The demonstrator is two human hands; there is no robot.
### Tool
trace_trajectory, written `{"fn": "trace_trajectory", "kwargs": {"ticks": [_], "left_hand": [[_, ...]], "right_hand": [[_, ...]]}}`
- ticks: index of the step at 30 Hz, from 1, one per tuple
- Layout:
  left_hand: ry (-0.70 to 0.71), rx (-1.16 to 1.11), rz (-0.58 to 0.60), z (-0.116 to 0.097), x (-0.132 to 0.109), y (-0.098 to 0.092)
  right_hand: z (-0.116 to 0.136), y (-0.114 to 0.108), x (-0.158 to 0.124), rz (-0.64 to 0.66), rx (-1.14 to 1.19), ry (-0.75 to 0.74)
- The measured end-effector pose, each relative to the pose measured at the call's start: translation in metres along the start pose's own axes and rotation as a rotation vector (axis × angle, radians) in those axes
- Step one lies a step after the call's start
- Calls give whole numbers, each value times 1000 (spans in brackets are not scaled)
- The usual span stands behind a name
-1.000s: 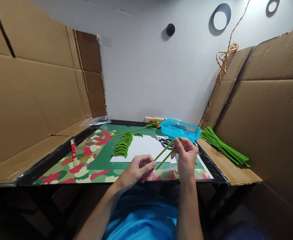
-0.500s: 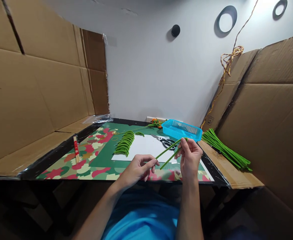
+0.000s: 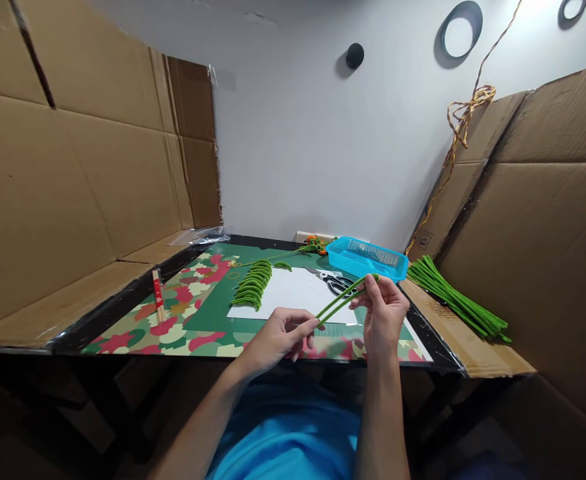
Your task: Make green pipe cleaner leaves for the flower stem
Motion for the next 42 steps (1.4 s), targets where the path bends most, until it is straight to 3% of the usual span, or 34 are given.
{"fn": "trace_trajectory", "kwargs": {"ticks": [19, 25, 32, 37, 42], "left_hand": [[18, -36, -21, 9, -1, -2], [27, -35, -16, 5, -2, -1], [23, -39, -23, 4, -1, -1], [7, -65, 0, 4, -1, -2], [-2, -110, -91, 6, 1, -5]], "right_hand": [[-1, -4, 0, -7, -18, 25], [-4, -8, 2, -16, 97, 156], [-1, -9, 0, 79, 271, 363], [-2, -8, -4, 119, 513, 401], [-7, 1, -8, 140, 634, 428]]}}
Point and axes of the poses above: each hand's wrist, its own x-axis towards the middle knuckle, its own y-axis out of the palm, z = x × y, the point moved 2 cm from there along x, towards the middle knuckle, and after that the axes turned 6 degrees about x, right-handed, at the moved point
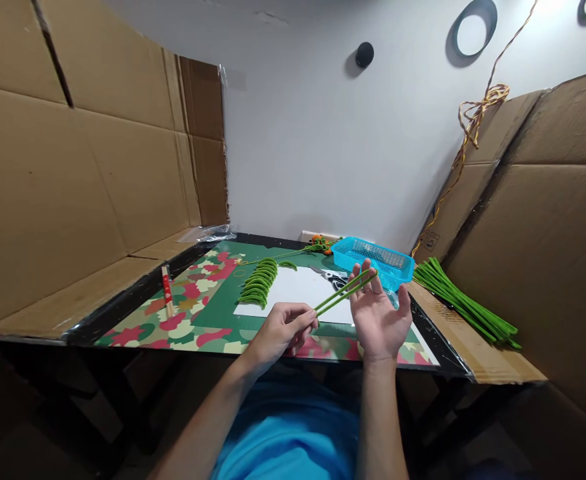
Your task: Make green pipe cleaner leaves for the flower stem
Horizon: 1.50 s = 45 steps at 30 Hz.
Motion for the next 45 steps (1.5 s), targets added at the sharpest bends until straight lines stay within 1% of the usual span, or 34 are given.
{"fn": "trace_trajectory", "kwargs": {"ticks": [2, 4, 10, 13, 17, 21, 25, 27, 32, 34, 37, 41, 45], "left_hand": [[7, -21, -28, 0, 0, -1], [12, -32, -29, 0, 0, -1], [-45, -52, 55, 7, 5, -2], [-79, -83, 30, 7, 5, -3], [-86, -109, 3, 5, 3, -4], [-69, -21, -6, 6, 4, 0], [-58, 57, 11, 9, 5, 4], [-77, 36, 17, 8, 5, 4], [-98, 8, 39, 6, 4, 3], [-97, 5, 47, 6, 3, 3], [-93, 10, 54, 6, 2, 3], [-93, -7, 74, 5, 2, 3], [-113, -55, 47, 6, 3, 3]], "right_hand": [[-2, 2, 0, -8, 19, 9], [-2, 3, 0, -24, 12, 12], [2, -1, 1, -70, -68, -17], [4, -7, 5, -96, -166, -43], [8, -15, 9, -152, -379, -137], [6, -14, 8, -139, -477, -170], [-3, -8, 7, -102, -534, -140], [-6, -7, 8, -105, -529, -130], [-2, -10, 9, -194, -429, -234], [-1, -12, 10, -214, -412, -235], [-1, -13, 10, -202, -405, -212], [-1, -14, 11, -167, -392, -215], [-2, -17, 14, -155, -329, -161]]}}
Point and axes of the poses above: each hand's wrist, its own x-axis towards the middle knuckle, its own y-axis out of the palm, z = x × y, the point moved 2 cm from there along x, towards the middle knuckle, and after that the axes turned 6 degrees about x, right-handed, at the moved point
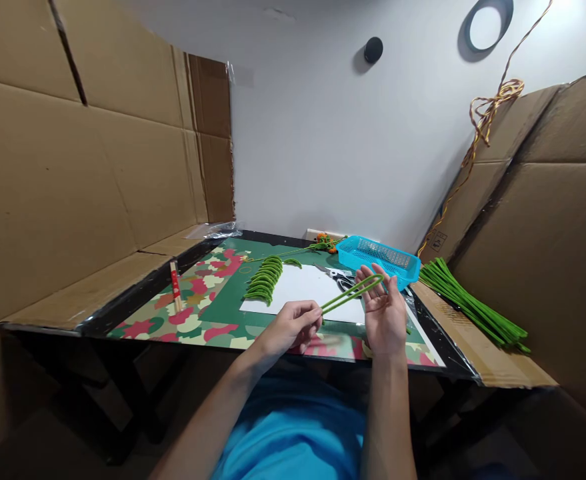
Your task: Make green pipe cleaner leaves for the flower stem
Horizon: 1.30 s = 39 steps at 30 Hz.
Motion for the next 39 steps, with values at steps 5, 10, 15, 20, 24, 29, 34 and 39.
{"fn": "trace_trajectory", "kwargs": {"ticks": [5, 10, 15, 20, 24, 29, 34, 39], "left_hand": [[-9, 10, -16, 2, 1, -1], [-4, 21, -19, 0, 0, 0], [3, 22, -27, -2, 1, 1], [-2, 7, -12, -2, 0, 0], [-1, 0, -6, -4, -2, 1], [-1, -14, 0, -4, -2, 1], [6, -27, 3, -3, -1, 0], [11, -44, 6, -3, -2, 1]], "right_hand": [[-7, 1, 1, 11, -7, -19], [-9, 2, -1, -40, 22, -43], [-5, -3, 0, -56, 68, 4], [-4, -9, 1, -86, 87, 22], [-3, -10, 0, -102, 88, 25], [-1, -8, 1, -114, 62, 1], [2, -8, 0, -137, 46, -18], [4, -7, -1, -110, 9, -47]]}}
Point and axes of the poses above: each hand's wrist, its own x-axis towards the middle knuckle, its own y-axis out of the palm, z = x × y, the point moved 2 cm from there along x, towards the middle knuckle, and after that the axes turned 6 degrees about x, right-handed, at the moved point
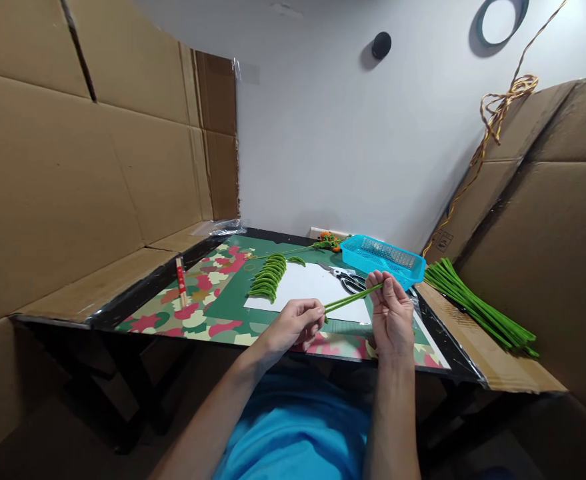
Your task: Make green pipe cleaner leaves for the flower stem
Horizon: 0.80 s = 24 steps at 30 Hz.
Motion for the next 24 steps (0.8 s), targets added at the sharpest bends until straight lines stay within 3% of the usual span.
{"fn": "trace_trajectory", "kwargs": {"ticks": [4, 10, 14, 16, 19, 24], "left_hand": [[16, -25, -49, 2, 1, -1], [-26, -21, -105, 2, 4, 1], [30, 18, -146, -2, 2, 3], [78, 42, -149, -3, -1, 5], [136, 120, -119, -9, -3, 9], [309, 494, -163, -33, -2, 15]], "right_hand": [[4, 2, -3, 71, -64, -6], [11, -1, -5, 218, -316, 129], [20, -4, -5, 196, -423, 30], [25, -4, -8, 246, -469, 14], [32, -5, -16, 395, -626, 132], [33, -7, -30, 647, -804, 408]]}}
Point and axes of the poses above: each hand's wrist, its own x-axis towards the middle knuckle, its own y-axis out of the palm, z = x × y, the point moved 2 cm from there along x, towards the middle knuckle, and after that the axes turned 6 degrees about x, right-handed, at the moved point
